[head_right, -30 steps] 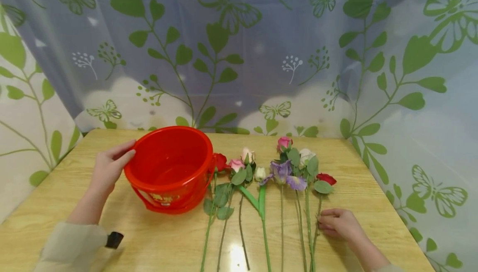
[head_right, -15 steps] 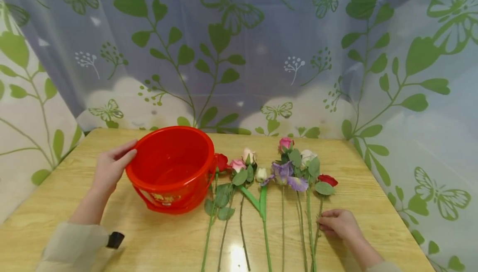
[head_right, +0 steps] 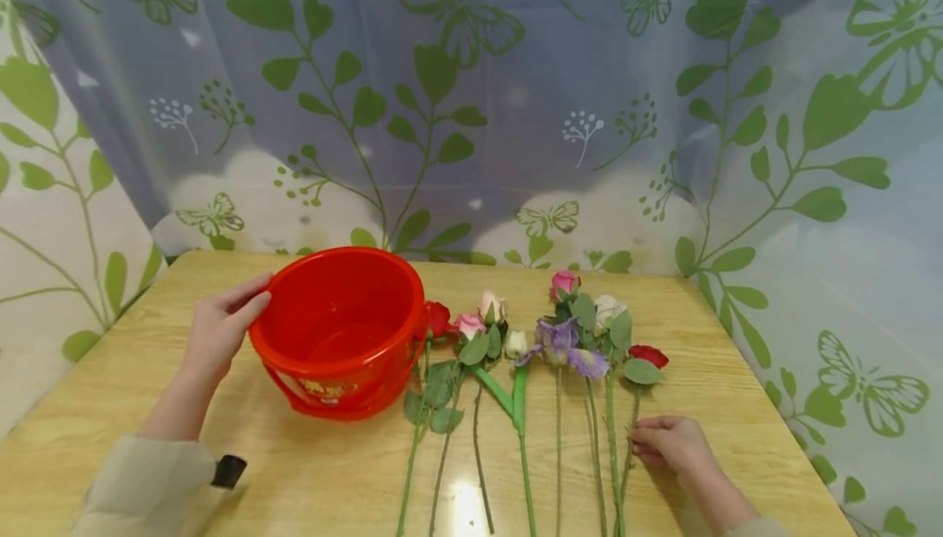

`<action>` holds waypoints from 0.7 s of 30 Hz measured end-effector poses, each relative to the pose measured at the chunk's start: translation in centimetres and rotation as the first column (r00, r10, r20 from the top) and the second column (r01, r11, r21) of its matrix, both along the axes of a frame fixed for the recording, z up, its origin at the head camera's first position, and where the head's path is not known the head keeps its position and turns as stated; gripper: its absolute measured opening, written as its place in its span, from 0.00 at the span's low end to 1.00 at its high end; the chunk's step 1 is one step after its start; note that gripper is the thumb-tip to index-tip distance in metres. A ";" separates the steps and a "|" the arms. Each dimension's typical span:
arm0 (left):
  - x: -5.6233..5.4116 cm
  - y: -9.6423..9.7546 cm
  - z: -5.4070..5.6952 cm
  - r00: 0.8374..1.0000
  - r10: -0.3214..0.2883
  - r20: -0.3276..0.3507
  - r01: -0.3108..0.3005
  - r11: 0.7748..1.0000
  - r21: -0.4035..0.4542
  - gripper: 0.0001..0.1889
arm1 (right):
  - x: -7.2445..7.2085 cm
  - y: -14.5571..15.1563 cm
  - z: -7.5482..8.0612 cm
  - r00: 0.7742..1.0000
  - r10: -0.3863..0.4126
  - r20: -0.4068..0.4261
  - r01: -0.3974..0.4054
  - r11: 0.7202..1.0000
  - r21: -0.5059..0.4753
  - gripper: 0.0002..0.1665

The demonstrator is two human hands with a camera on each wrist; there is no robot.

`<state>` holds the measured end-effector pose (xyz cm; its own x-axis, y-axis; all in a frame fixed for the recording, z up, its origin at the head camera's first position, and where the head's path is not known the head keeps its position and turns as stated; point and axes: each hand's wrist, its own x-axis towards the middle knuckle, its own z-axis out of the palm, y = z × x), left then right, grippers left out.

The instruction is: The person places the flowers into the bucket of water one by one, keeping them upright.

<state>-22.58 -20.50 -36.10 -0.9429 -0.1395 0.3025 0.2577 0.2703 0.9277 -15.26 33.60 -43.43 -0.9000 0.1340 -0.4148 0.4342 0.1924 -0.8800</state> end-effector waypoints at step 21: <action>0.2 0.2 0.1 1.000 0.003 -0.008 -0.003 1.000 0.026 0.18 | 0.6 1.0 1.9 0.997 -0.062 -0.050 0.049 0.971 -0.234 0.09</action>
<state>-22.40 -20.34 -35.99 -0.9398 -0.1503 0.3068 0.2648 0.2473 0.9321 -14.66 34.64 -41.50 -0.9166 0.0903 -0.3895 0.3872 -0.0428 -0.9210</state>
